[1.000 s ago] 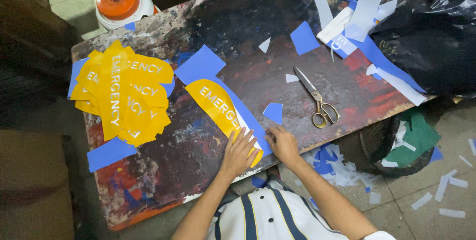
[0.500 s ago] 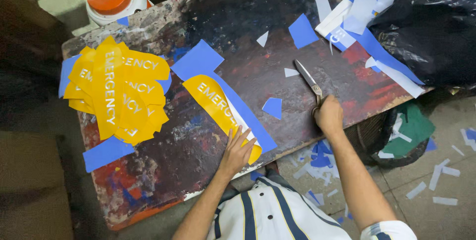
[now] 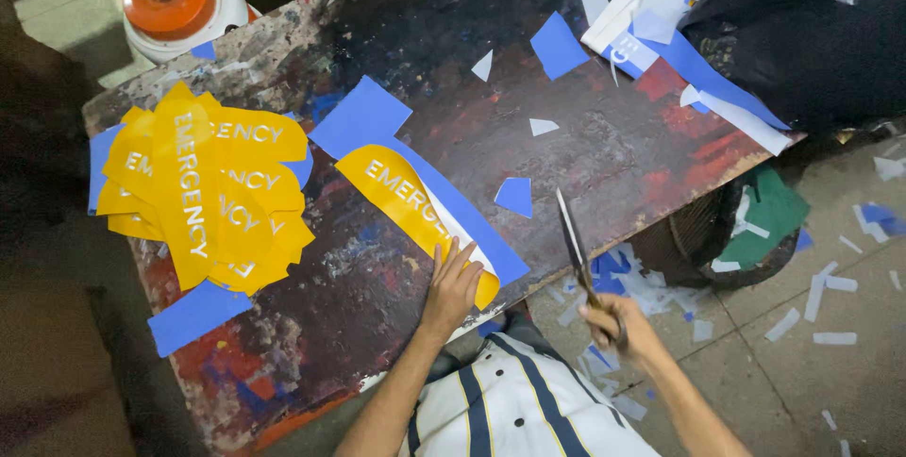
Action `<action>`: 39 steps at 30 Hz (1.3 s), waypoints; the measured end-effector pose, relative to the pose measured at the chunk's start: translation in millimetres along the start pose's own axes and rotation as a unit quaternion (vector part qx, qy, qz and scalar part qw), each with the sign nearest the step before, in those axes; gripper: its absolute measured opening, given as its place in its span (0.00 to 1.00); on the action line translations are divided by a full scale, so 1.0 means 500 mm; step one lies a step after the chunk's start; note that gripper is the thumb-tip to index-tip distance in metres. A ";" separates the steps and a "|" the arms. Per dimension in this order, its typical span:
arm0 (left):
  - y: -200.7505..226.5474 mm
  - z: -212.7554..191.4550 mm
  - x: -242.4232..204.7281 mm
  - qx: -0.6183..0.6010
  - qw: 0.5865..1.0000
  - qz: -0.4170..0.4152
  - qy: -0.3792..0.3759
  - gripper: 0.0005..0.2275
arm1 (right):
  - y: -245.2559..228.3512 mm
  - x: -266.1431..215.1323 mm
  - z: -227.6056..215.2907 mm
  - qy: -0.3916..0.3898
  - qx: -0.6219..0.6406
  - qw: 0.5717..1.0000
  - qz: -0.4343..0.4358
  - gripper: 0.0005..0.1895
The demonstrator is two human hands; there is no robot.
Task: The person uses shears to cut yellow 'EMERGENCY' stickers from blue backing sheets on a worktable. They trim the edges of each sticker, peel off the backing, and place the finished pieces into a pile. Excess backing material is discarded into a black bag.
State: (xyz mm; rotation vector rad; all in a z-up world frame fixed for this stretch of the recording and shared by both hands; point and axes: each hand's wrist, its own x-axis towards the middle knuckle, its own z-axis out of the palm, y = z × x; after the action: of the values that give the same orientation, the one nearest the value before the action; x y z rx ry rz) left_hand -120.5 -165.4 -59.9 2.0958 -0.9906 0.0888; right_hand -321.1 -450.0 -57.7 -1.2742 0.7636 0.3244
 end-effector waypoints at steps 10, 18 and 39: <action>-0.003 -0.005 0.001 -0.023 1.000 0.003 0.013 0.06 | 0.159 -0.152 0.082 -0.015 -0.072 0.996 0.046 0.27; -0.011 -0.004 -0.003 -0.034 0.999 -0.002 0.014 0.05 | 0.129 -0.108 0.146 0.007 -0.085 0.995 0.044 0.26; -0.006 -0.016 -0.001 -0.048 0.999 -0.006 0.015 0.06 | 0.056 -0.076 0.223 0.092 -0.130 0.984 0.080 0.25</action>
State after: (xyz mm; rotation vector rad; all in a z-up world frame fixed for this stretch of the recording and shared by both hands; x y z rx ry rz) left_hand -116.6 -158.5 -56.6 2.0076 -0.9459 0.0661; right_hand -328.4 -330.3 -42.4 -1.5076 1.0091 0.4511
